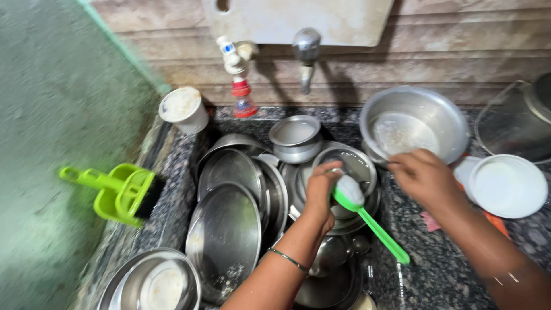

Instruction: The person scrubs a metal steamer insert with a steel wool pad and rinses it under running water. They then wash a white plastic cup, an orange plastic strainer, and a green plastic strainer, rinsing each item thoroughly. Finally, the person scrubs a metal tumbler with a pink sponge and places it in the sink.

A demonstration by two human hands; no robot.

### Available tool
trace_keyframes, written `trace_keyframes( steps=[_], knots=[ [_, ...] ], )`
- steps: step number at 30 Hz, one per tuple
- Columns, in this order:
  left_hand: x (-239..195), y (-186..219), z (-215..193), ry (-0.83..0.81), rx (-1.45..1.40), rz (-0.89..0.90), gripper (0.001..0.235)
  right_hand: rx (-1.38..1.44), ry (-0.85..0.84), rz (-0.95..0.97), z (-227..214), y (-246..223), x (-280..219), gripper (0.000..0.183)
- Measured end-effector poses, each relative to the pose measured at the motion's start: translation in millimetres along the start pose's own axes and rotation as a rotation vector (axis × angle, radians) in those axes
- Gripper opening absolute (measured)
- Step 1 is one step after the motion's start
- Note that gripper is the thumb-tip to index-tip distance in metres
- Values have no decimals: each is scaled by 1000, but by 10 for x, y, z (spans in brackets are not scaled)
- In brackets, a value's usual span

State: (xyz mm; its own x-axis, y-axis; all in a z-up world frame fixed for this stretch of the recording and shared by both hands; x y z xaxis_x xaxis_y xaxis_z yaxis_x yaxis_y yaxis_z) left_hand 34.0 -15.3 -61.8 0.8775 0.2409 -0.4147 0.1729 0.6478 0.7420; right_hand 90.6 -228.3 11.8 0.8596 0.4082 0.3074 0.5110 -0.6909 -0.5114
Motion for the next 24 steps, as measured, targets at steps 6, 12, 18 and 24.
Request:
trace_keyframes(
  steps=[6, 12, 18, 24],
  knots=[
    [-428, 483, -898, 449, -142, 12, 49, -176, -278, -348, 1422, -793, 972, 60],
    [-1003, 1102, -1324, 635, -176, 193, 67, -431, -609, -121, 2101, -764, 1526, 38],
    [-1205, 1323, -1651, 747, -242, 243, 56, 58, -397, -44, 2149, -573, 1768, 36],
    [-979, 1305, -1912, 575, -286, 423, 11, 875, -423, 499, 1701, -892, 1412, 37]
  ],
)
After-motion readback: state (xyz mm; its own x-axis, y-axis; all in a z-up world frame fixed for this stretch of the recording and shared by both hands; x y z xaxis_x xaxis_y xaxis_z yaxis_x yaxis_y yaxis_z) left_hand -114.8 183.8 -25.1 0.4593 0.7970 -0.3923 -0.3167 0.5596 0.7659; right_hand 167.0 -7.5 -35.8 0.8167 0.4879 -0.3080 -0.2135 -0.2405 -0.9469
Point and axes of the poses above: each hand's wrist, its own x-axis towards the middle knuckle, its own z-axis out of the palm, y = z × x, the point moved 2 cm from there along x, towards the middle knuckle
